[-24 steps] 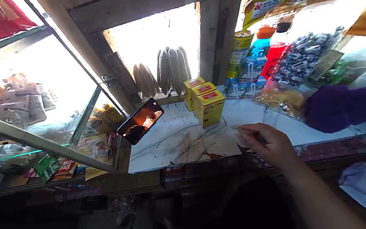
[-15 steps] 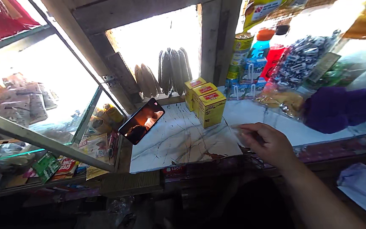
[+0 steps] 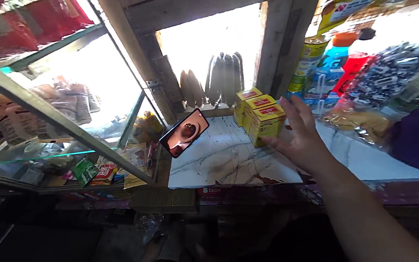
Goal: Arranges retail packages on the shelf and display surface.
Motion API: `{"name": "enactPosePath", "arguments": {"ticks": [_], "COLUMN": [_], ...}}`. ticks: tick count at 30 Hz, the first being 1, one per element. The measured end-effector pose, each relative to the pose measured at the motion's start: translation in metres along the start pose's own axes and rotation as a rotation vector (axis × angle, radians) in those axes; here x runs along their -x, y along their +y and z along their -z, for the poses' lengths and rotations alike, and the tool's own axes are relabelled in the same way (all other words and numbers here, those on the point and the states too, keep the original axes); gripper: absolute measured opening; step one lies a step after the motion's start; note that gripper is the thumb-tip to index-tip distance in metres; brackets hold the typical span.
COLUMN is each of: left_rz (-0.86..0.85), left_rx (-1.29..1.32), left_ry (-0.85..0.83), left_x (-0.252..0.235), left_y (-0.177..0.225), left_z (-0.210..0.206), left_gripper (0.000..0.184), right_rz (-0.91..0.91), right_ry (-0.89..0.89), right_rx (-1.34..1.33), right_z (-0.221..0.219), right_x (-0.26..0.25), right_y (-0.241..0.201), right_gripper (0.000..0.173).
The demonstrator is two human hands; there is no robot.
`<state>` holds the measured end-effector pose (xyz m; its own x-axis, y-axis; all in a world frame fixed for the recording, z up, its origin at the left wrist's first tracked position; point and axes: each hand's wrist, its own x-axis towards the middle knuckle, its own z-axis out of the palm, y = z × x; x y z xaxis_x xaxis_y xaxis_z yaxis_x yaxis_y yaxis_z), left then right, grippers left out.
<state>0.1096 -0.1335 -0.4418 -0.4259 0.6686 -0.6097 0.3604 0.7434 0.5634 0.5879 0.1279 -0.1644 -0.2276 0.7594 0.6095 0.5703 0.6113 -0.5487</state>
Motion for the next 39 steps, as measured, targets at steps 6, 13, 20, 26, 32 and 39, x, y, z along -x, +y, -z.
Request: {"name": "enactPosePath", "arguments": {"ticks": [6, 13, 20, 26, 32, 39], "left_rz": [0.002, 0.119, -0.467, -1.223, -1.627, -1.383], "left_rx": [-0.22, -0.923, -0.035, 0.272, 0.166, 0.308], "left_ry": [0.09, 0.067, -0.289, 0.108, 0.371, 0.77], "left_x": [0.014, 0.094, 0.138, 0.176, 0.187, 0.201], "left_y": [0.013, 0.067, 0.073, 0.141, 0.183, 0.166], "left_z": [-0.003, -0.055, -0.085, -0.065, -0.062, 0.017], "left_gripper": [0.047, 0.062, 0.037, 0.059, 0.038, 0.035], "right_rz": [0.075, 0.216, 0.453, 0.65, 0.742, 0.463], "right_ry": [0.076, 0.169, 0.208, -0.151, -0.345, -0.042], "right_rx": [-0.043, 0.026, -0.227, -0.727, -0.766, -0.43], "right_z": [-0.019, -0.004, 0.001, -0.038, -0.075, 0.006], "right_x": [0.017, 0.029, 0.056, 0.098, 0.123, 0.075], "right_y": [0.008, 0.007, -0.008, -0.06, -0.088, -0.002], "right_gripper": [0.062, 0.045, 0.036, 0.029, 0.02, 0.032]}}
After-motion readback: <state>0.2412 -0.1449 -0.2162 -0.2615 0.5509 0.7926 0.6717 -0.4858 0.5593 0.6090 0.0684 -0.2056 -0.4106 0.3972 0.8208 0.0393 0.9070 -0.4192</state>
